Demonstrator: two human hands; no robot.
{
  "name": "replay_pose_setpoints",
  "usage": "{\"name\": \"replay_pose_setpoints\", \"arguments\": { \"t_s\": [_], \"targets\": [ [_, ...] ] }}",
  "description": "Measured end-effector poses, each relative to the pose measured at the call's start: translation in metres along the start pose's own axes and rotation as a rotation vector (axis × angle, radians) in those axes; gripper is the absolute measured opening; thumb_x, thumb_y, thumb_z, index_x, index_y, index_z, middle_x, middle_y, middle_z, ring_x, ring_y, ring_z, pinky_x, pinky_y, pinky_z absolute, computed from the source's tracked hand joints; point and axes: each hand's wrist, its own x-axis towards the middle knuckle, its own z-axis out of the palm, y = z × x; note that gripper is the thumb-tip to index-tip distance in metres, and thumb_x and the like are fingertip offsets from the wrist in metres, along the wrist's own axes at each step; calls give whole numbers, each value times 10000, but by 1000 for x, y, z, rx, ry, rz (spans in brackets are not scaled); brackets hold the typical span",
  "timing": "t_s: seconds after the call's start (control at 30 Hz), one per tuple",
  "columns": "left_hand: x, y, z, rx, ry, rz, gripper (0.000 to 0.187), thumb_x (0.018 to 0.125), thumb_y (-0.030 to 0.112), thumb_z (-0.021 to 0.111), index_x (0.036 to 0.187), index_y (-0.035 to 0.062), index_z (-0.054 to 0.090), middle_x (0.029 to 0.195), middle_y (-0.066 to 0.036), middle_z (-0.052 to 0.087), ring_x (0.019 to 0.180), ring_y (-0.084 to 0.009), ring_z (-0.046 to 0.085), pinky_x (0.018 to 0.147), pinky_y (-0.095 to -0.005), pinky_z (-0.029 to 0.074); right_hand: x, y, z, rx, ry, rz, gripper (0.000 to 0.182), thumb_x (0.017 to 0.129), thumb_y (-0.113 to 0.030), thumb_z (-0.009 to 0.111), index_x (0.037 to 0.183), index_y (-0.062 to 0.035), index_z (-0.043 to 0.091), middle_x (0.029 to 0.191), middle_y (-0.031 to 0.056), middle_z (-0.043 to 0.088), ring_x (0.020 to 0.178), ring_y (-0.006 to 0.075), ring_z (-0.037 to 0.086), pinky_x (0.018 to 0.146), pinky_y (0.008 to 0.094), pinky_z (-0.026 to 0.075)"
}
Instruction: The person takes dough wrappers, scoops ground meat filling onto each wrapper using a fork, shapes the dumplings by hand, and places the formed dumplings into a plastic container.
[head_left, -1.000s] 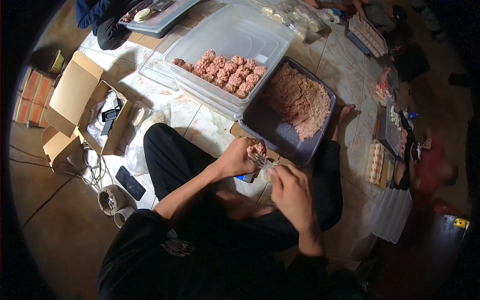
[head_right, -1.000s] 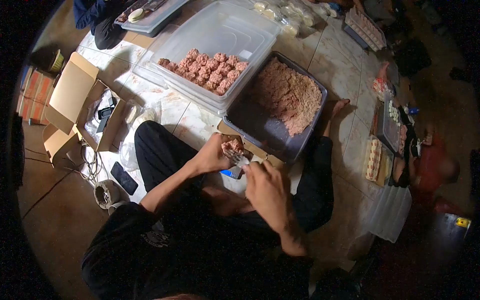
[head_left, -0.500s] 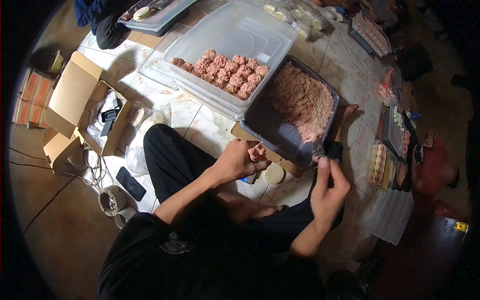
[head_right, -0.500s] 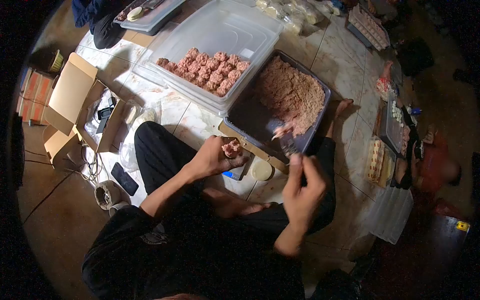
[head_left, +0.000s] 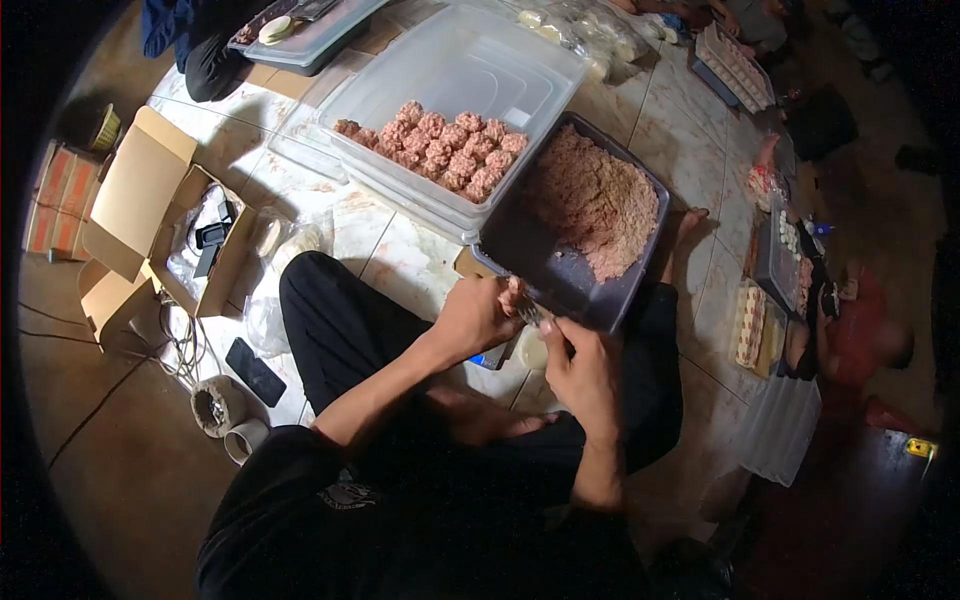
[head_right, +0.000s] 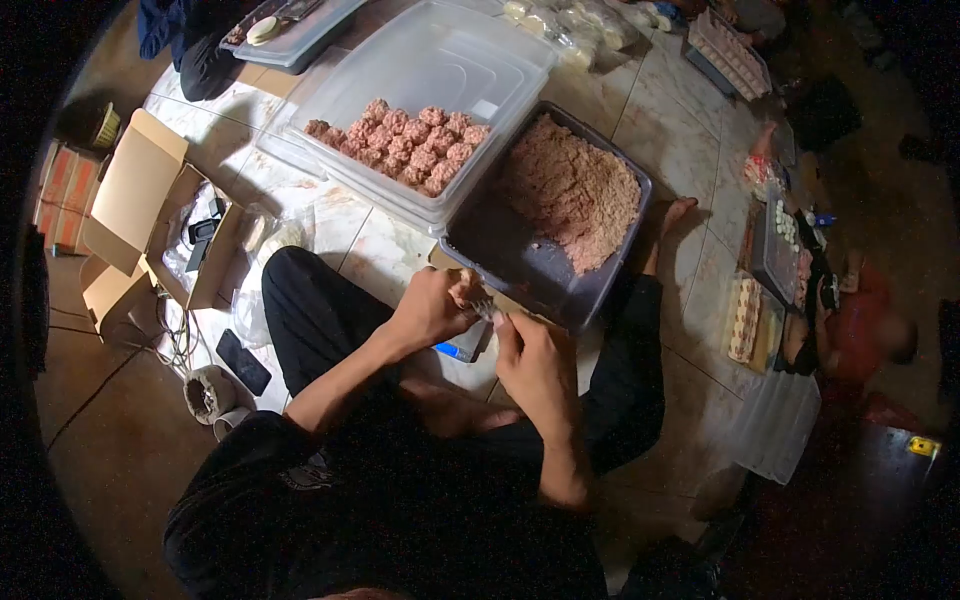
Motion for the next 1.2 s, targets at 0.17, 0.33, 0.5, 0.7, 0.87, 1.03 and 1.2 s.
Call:
{"name": "replay_pose_setpoints", "arguments": {
  "t_s": [0.17, 0.33, 0.5, 0.7, 0.87, 1.03, 1.2],
  "targets": [
    [1, 6, -4, 155, -60, -75, 270, 802, 254, 798, 817, 22, 661, 732, -246, 663, 729, -462, 669, 636, -505, 528, 0, -10, -18, 221, 162, 90, 318, 1070, -247, 589, 973, 33, 706, 823, 146, 728, 795, 120, 651, 751, 331, 518],
    [11, 7, -14, -202, -64, -127, 238, 814, 239, 768, 822, 22, 670, 726, -216, 670, 720, -426, 679, 666, -469, 544, 42, 35, -26, 210, 444, -22, 301, 1045, -234, 597, 955, 27, 714, 865, 201, 734, 830, 359, 734, 757, 398, 537],
    [29, -4, -12, -193, -43, 22, 209, 823, 219, 766, 848, 30, 681, 771, -211, 686, 742, -424, 677, 658, -469, 531, 44, 43, -4, -9, 187, 83, 302, 986, -253, 654, 824, 1, 658, 793, 218, 670, 780, 461, 655, 677, 494, 486],
    [41, -16, 11, -8, -68, 68, 281, 828, 249, 819, 874, 14, 671, 787, -224, 677, 709, -408, 661, 658, -450, 530, 49, 56, 18, -515, 298, 56, 255, 1001, -221, 616, 857, -45, 730, 797, 189, 690, 741, 409, 687, 655, 492, 528],
    [42, -29, 16, -84, 36, 54, 297, 823, 259, 823, 863, 13, 661, 770, -226, 663, 691, -398, 632, 651, -434, 529, 60, 62, -1, -469, 363, 79, 277, 1000, -249, 611, 872, -37, 736, 844, 205, 717, 760, 423, 699, 667, 481, 546],
    [32, -12, 11, -318, -109, 125, 313, 812, 140, 851, 776, 18, 565, 687, -62, 546, 639, -187, 485, 643, -326, 459, 70, 94, 14, -537, 138, 302, 260, 996, -244, 605, 908, -34, 730, 889, 217, 725, 775, 423, 695, 656, 485, 526],
    [27, -16, -7, -521, -238, -7, 312, 826, 98, 834, 766, 2, 544, 680, -11, 504, 674, -95, 435, 580, -332, 408, 13, 18, -17, -17, 164, -109, 197, 961, -192, 676, 884, -13, 706, 824, 184, 676, 726, 436, 646, 630, 480, 500]
  ]
}}
